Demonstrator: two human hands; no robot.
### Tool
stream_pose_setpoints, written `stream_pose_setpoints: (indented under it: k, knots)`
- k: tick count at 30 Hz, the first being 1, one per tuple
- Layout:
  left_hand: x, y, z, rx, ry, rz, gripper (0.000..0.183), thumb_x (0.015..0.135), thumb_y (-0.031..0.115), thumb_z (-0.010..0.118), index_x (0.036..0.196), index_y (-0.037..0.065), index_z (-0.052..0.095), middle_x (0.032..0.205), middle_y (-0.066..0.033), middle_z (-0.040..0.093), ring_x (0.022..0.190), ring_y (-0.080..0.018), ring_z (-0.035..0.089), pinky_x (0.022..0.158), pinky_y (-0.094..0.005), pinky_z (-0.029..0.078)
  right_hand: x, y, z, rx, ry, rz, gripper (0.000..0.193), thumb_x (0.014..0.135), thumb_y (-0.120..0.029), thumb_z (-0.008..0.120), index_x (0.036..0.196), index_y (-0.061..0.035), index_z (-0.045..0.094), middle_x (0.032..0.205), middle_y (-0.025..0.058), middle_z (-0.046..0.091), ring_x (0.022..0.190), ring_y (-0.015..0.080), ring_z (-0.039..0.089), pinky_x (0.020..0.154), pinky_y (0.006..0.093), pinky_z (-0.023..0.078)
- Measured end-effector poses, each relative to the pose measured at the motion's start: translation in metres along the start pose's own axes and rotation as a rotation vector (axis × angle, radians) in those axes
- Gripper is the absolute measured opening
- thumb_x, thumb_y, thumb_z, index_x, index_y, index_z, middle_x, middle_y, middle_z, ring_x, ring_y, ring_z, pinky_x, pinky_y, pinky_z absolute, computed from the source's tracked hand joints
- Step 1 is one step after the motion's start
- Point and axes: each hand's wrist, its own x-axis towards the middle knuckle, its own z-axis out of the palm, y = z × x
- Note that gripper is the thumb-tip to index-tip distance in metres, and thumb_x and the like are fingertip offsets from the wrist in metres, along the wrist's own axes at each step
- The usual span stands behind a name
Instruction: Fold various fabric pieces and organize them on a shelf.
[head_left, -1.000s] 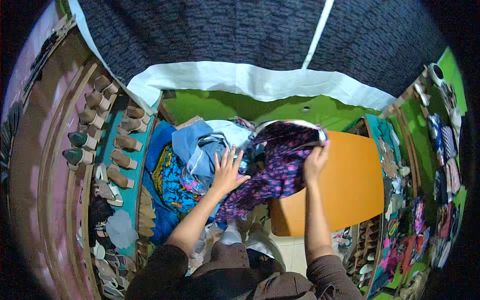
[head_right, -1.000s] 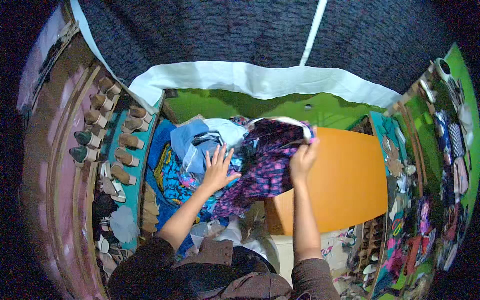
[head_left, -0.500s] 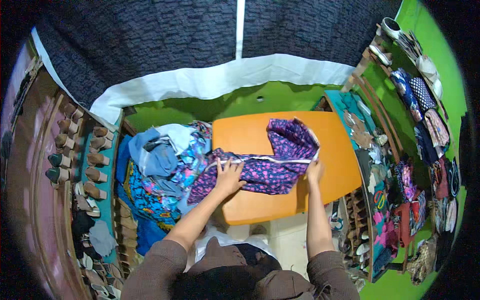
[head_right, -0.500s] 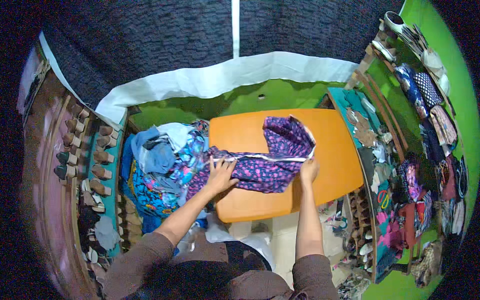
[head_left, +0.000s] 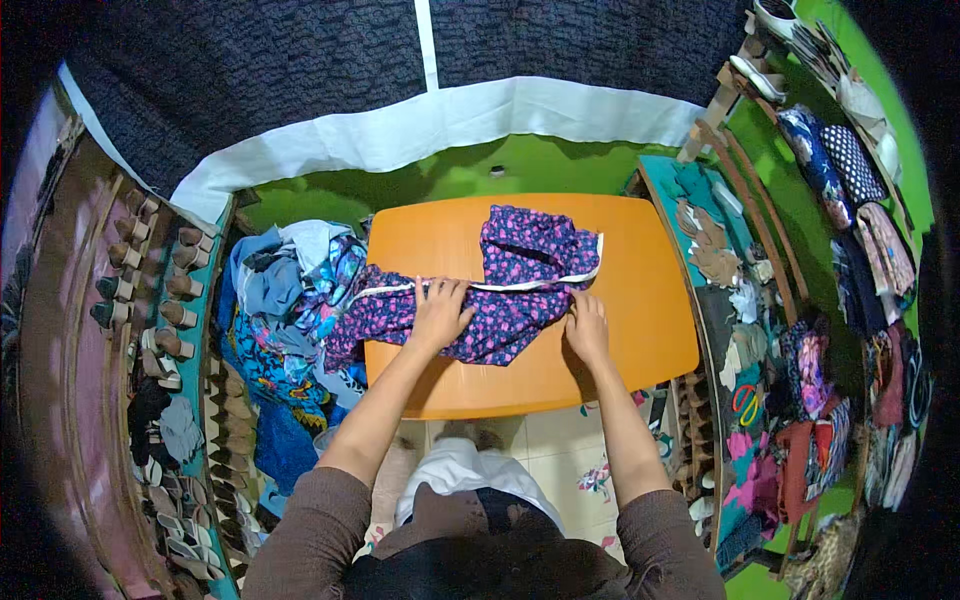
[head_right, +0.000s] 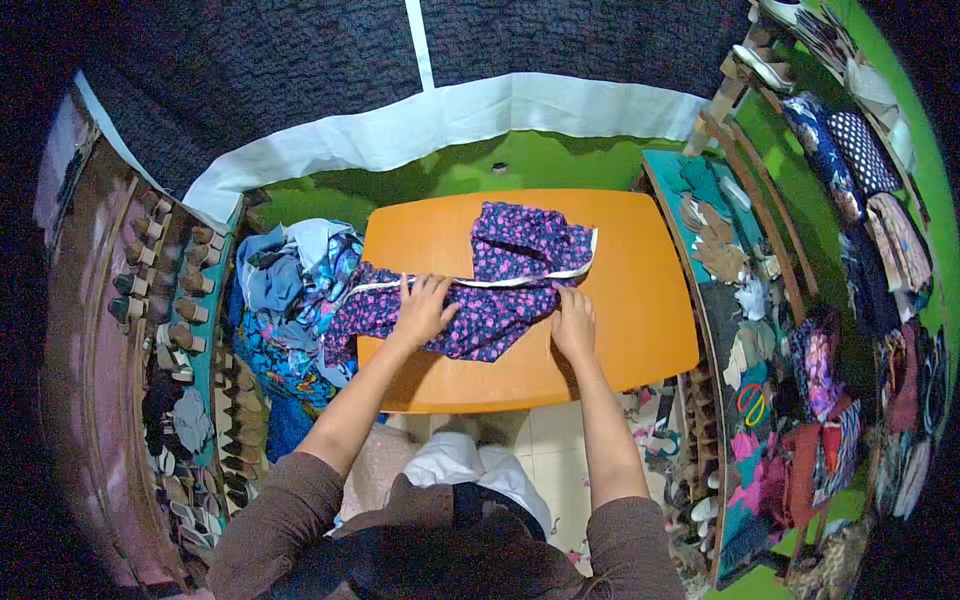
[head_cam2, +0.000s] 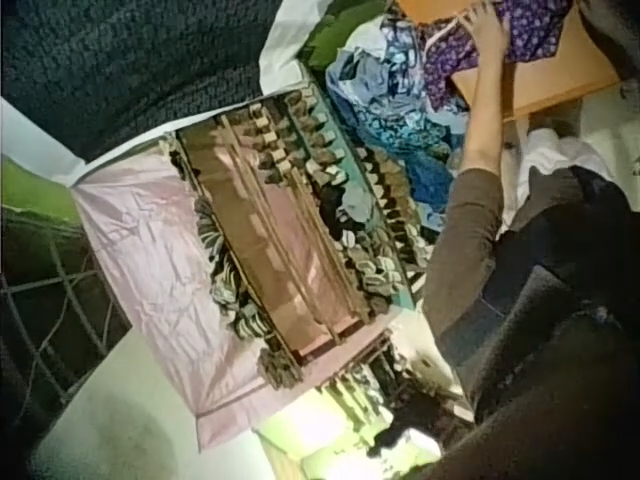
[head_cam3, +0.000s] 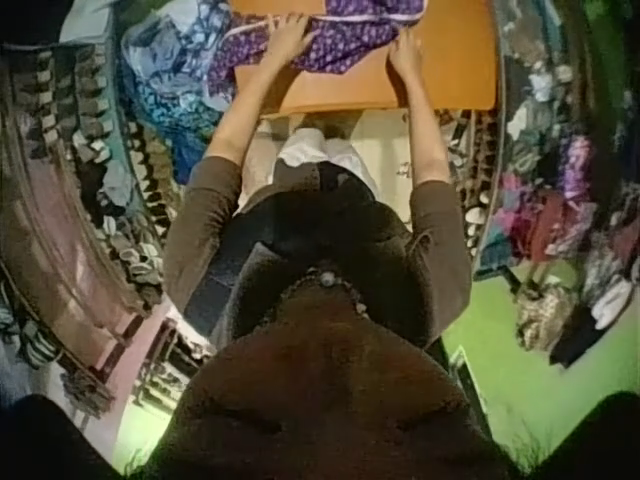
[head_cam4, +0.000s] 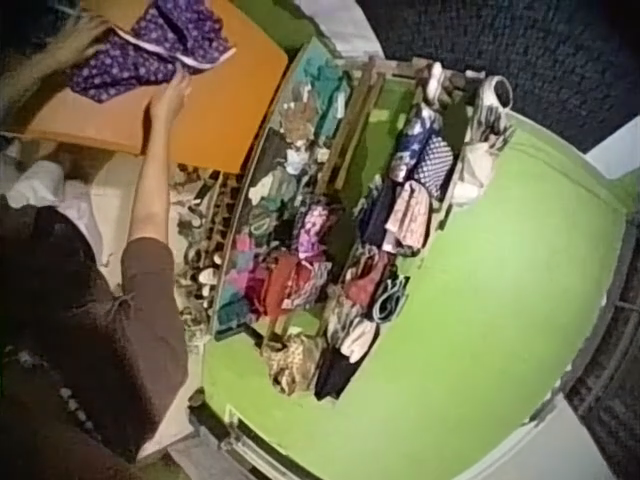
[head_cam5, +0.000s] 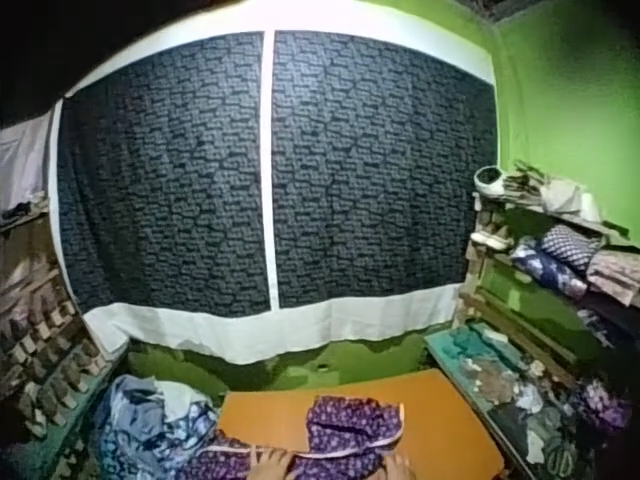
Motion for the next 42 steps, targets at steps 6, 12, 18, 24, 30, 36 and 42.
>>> stream_pose_setpoints:
  k: [6,12,18,24,30,36,42]
  knots:
    - [0.024,0.007,0.016,-0.169,-0.140,0.070,0.056,0.075,0.029,0.063,0.123,0.008,0.045,0.122,-0.0114,0.047,0.116,-0.0293,0.040,0.102,-0.0492,0.024,0.043,-0.002,-0.003,-0.124,-0.044,-0.118,0.062,0.069,-0.006,0.062,0.126,-0.0083,0.039,0.122,0.0143,0.043,0.120,0.0346,0.034,0.101,0.0500,0.025]
    - [0.042,0.024,0.038,-0.131,-0.257,0.125,0.055,0.070,0.035,0.068,0.116,0.010,0.052,0.097,-0.0131,0.058,0.098,-0.0300,0.052,0.089,-0.0436,0.035,0.047,0.022,0.000,-0.242,-0.247,-0.355,0.015,0.070,-0.010,0.058,0.085,-0.0070,0.059,0.081,0.0107,0.056,0.088,0.0286,0.054,0.090,0.0489,0.035]
    - [0.014,0.040,0.017,-0.053,-0.077,0.164,0.028,0.061,0.011,0.068,0.087,0.009,0.060,0.082,-0.0075,0.059,0.084,-0.0256,0.053,0.075,-0.0394,0.037,0.045,0.024,-0.054,-0.095,-0.244,-0.496,0.014,0.071,-0.010,0.058,0.084,-0.0087,0.061,0.074,0.0100,0.051,0.078,0.0258,0.054,0.066,0.0378,0.043]
    - [-0.035,0.041,0.001,0.123,-0.090,-0.229,0.033,0.058,0.011,0.068,0.090,0.010,0.059,0.091,-0.0077,0.052,0.090,-0.0255,0.049,0.078,-0.0396,0.037,0.035,0.035,-0.099,0.069,-0.180,-0.468,0.022,0.071,-0.007,0.055,0.093,-0.0046,0.058,0.087,0.0126,0.054,0.086,0.0309,0.053,0.076,0.0411,0.044]
    - [-0.073,0.103,-0.008,0.128,0.094,-0.165,0.034,0.061,0.015,0.069,0.092,0.009,0.056,0.092,-0.0069,0.053,0.094,-0.0251,0.050,0.084,-0.0403,0.035,-0.005,0.072,-0.106,0.155,-0.521,-0.466,0.019,0.076,-0.014,0.058,0.092,-0.0050,0.056,0.088,0.0140,0.059,0.087,0.0324,0.054,0.081,0.0420,0.040]
    - [-0.108,0.173,-0.003,0.228,0.100,-0.247,0.032,0.062,0.017,0.068,0.091,0.010,0.056,0.086,-0.0067,0.055,0.091,-0.0240,0.051,0.086,-0.0421,0.034,-0.041,0.102,-0.096,0.068,-0.543,-0.604,0.026,0.072,-0.017,0.062,0.096,-0.0085,0.057,0.088,0.0116,0.059,0.087,0.0280,0.055,0.080,0.0393,0.040]
    - [-0.146,0.206,0.015,0.195,0.085,-0.302,0.013,0.069,0.015,0.059,0.081,0.010,0.063,0.087,-0.0067,0.054,0.095,-0.0253,0.048,0.088,-0.0465,0.032,-0.065,0.120,-0.093,-0.051,-0.500,-0.717,0.029,0.067,-0.014,0.065,0.094,-0.0080,0.056,0.091,0.0096,0.054,0.092,0.0273,0.052,0.080,0.0409,0.039]
